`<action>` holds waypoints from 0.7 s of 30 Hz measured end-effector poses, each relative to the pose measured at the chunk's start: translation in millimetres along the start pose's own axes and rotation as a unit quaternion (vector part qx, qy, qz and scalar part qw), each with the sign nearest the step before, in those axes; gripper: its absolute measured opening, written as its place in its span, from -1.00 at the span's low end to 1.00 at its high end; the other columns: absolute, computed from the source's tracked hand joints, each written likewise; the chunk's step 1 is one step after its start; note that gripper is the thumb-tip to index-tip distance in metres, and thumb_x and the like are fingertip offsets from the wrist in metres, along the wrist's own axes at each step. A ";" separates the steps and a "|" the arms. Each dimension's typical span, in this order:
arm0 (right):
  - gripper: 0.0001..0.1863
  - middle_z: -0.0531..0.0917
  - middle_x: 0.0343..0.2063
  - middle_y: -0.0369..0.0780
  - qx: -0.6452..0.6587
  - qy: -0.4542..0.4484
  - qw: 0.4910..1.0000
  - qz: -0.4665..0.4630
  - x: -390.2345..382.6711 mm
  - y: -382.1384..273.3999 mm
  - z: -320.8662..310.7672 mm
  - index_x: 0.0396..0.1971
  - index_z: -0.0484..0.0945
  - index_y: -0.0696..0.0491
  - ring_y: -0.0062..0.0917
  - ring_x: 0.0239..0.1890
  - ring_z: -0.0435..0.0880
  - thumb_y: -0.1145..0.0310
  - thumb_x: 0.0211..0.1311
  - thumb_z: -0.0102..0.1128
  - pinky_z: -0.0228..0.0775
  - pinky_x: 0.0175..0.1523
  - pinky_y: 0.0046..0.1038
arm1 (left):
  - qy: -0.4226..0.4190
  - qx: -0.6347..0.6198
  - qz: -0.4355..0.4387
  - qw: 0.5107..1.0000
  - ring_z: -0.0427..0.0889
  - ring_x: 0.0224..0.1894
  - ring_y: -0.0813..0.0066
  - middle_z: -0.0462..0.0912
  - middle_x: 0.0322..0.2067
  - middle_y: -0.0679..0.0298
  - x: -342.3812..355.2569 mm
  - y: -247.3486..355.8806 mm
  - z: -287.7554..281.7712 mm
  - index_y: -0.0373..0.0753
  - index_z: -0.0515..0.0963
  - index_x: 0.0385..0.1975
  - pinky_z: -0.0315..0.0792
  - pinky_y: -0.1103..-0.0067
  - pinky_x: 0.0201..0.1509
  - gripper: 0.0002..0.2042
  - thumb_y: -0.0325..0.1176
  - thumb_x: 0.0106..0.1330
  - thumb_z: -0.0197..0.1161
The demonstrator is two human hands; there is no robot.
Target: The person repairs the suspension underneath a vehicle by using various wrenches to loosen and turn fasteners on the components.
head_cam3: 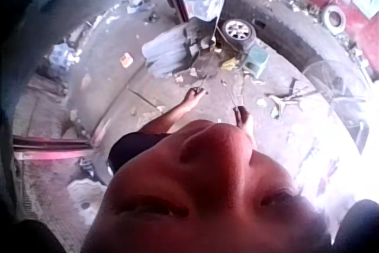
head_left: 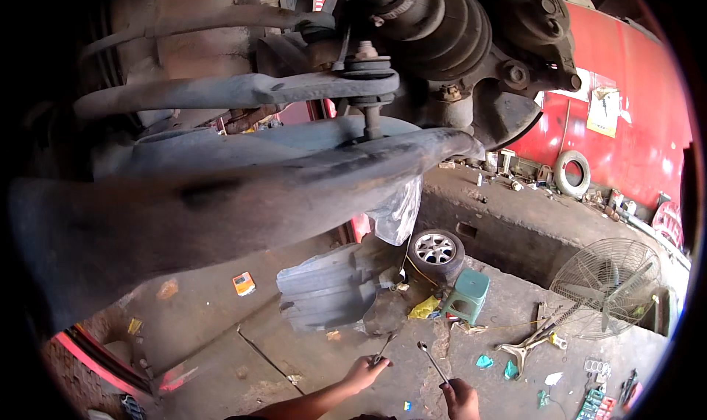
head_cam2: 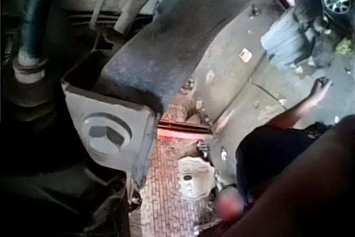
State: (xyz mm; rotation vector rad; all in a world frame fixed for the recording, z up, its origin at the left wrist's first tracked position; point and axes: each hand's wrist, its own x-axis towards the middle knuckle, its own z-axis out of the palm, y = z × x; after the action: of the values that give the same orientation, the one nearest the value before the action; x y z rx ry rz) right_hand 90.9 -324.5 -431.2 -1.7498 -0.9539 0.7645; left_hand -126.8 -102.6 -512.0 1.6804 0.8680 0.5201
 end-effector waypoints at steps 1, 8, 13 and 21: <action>-0.64 0.74 -0.16 0.05 -0.062 -0.016 0.998 -0.008 -3.4 -14.4 -10.4 -0.06 0.62 0.25 -0.28 -0.08 0.74 0.20 0.45 0.21 0.53 0.03 -0.30 | 0.000 -0.011 -0.030 0.999 0.21 -0.59 0.76 0.29 -0.67 0.59 -7.4 -4.7 9.1 -0.15 0.74 -0.18 0.13 0.61 -0.51 -0.71 -0.11 0.52 0.17; -0.57 0.72 -0.17 0.15 -0.068 0.028 0.997 -0.002 -15.4 -27.1 -26.4 -0.08 0.65 0.27 -0.08 -0.08 0.75 0.14 0.42 0.22 0.54 -0.01 -0.20 | -0.063 -0.028 -0.030 0.997 0.32 -0.58 0.71 0.40 -0.64 0.53 -44.0 -26.1 32.1 -0.17 0.74 -0.16 0.23 0.61 -0.48 -0.68 -0.09 0.53 0.14; -0.55 0.72 -0.17 0.14 -0.057 0.049 0.997 -0.008 -11.6 -16.9 -14.2 -0.10 0.64 0.29 -0.13 -0.10 0.75 0.13 0.41 0.23 0.54 -0.03 -0.22 | -0.059 -0.023 -0.014 0.998 0.31 -0.58 0.72 0.39 -0.64 0.54 -32.1 -14.3 14.6 -0.17 0.74 -0.15 0.23 0.61 -0.47 -0.71 -0.12 0.53 0.16; -0.64 0.75 -0.35 -0.01 -0.049 0.029 0.998 -0.026 4.5 -21.0 5.8 -0.19 0.68 0.15 -0.37 -0.30 0.73 0.11 0.42 0.21 0.52 -0.15 -0.28 | -0.051 -0.025 -0.049 0.997 0.33 -0.59 0.69 0.37 -0.69 0.53 -10.7 -37.7 -10.3 -0.12 0.75 -0.17 0.22 0.56 -0.49 -0.63 0.03 0.51 0.15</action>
State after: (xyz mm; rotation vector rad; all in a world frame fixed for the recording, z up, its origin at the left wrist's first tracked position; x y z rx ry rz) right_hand 82.9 -313.2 -413.8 -1.8158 -1.0073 0.6394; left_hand -151.5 -100.2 -544.0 1.5958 0.8511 0.3848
